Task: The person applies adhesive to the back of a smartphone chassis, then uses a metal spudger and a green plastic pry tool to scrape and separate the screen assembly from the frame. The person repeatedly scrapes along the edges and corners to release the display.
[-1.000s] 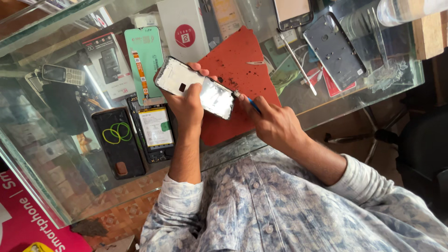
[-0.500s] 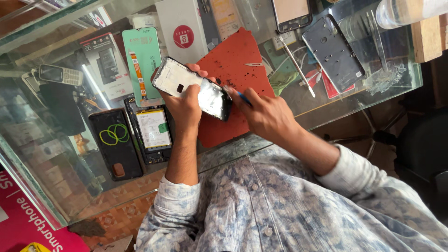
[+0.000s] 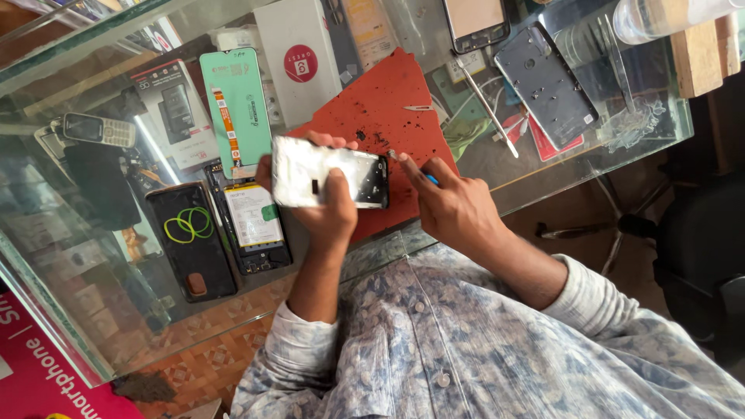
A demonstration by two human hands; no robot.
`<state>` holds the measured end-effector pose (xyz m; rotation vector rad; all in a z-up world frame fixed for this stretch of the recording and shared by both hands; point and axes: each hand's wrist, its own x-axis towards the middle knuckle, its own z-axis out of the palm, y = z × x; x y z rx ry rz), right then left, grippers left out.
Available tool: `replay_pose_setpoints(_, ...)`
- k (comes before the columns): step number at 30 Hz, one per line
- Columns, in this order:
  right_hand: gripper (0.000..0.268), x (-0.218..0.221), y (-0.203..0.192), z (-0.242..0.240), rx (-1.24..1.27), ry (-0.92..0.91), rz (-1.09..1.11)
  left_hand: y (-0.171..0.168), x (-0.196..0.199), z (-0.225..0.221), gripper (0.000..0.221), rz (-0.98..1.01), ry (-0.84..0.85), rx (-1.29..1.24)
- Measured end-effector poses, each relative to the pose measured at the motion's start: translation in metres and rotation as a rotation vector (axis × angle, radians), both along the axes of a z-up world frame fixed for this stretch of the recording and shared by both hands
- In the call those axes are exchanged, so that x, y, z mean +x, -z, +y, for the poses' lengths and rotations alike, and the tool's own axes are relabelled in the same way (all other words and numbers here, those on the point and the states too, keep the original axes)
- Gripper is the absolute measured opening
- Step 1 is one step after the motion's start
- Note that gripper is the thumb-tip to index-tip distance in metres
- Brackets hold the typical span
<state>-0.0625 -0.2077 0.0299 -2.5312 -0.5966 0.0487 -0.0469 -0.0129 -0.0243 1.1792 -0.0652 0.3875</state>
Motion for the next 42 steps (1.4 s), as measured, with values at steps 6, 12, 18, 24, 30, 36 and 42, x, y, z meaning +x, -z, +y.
replay_pose_setpoints(6, 0.061, -0.015, -0.007, 0.0, -0.077, -0.009, 0.096, 0.001, -0.012, -0.014, 0.06, -0.07, -0.115, 0.228)
replay_pose_setpoints(12, 0.064, -0.018, -0.007, 0.008, -0.089, -0.009, 0.052, -0.001, -0.017, -0.015, 0.06, -0.072, -0.086, 0.271)
replay_pose_setpoints(18, 0.063, -0.011, 0.0, 0.009, -0.103, 0.017, 0.034, -0.002, -0.013, -0.014, 0.059, -0.072, -0.096, 0.303)
replay_pose_setpoints(24, 0.064, -0.003, 0.01, 0.009, -0.121, -0.051, -0.065, -0.001, 0.003, -0.003, 0.065, -0.011, -0.006, 0.092)
replay_pose_setpoints(30, 0.066, 0.003, 0.008, 0.004, -0.122, -0.096, -0.08, 0.001, 0.03, 0.015, 0.066, 0.139, 0.036, -0.019)
replay_pose_setpoints(36, 0.066, 0.02, 0.014, 0.005, -0.131, -0.178, -0.089, 0.009, 0.043, 0.026, 0.062, 0.254, 0.089, -0.063)
replay_pose_setpoints(42, 0.068, 0.019, 0.008, 0.002, -0.121, -0.164, -0.092, 0.009, 0.048, 0.024, 0.064, 0.268, 0.093, -0.134)
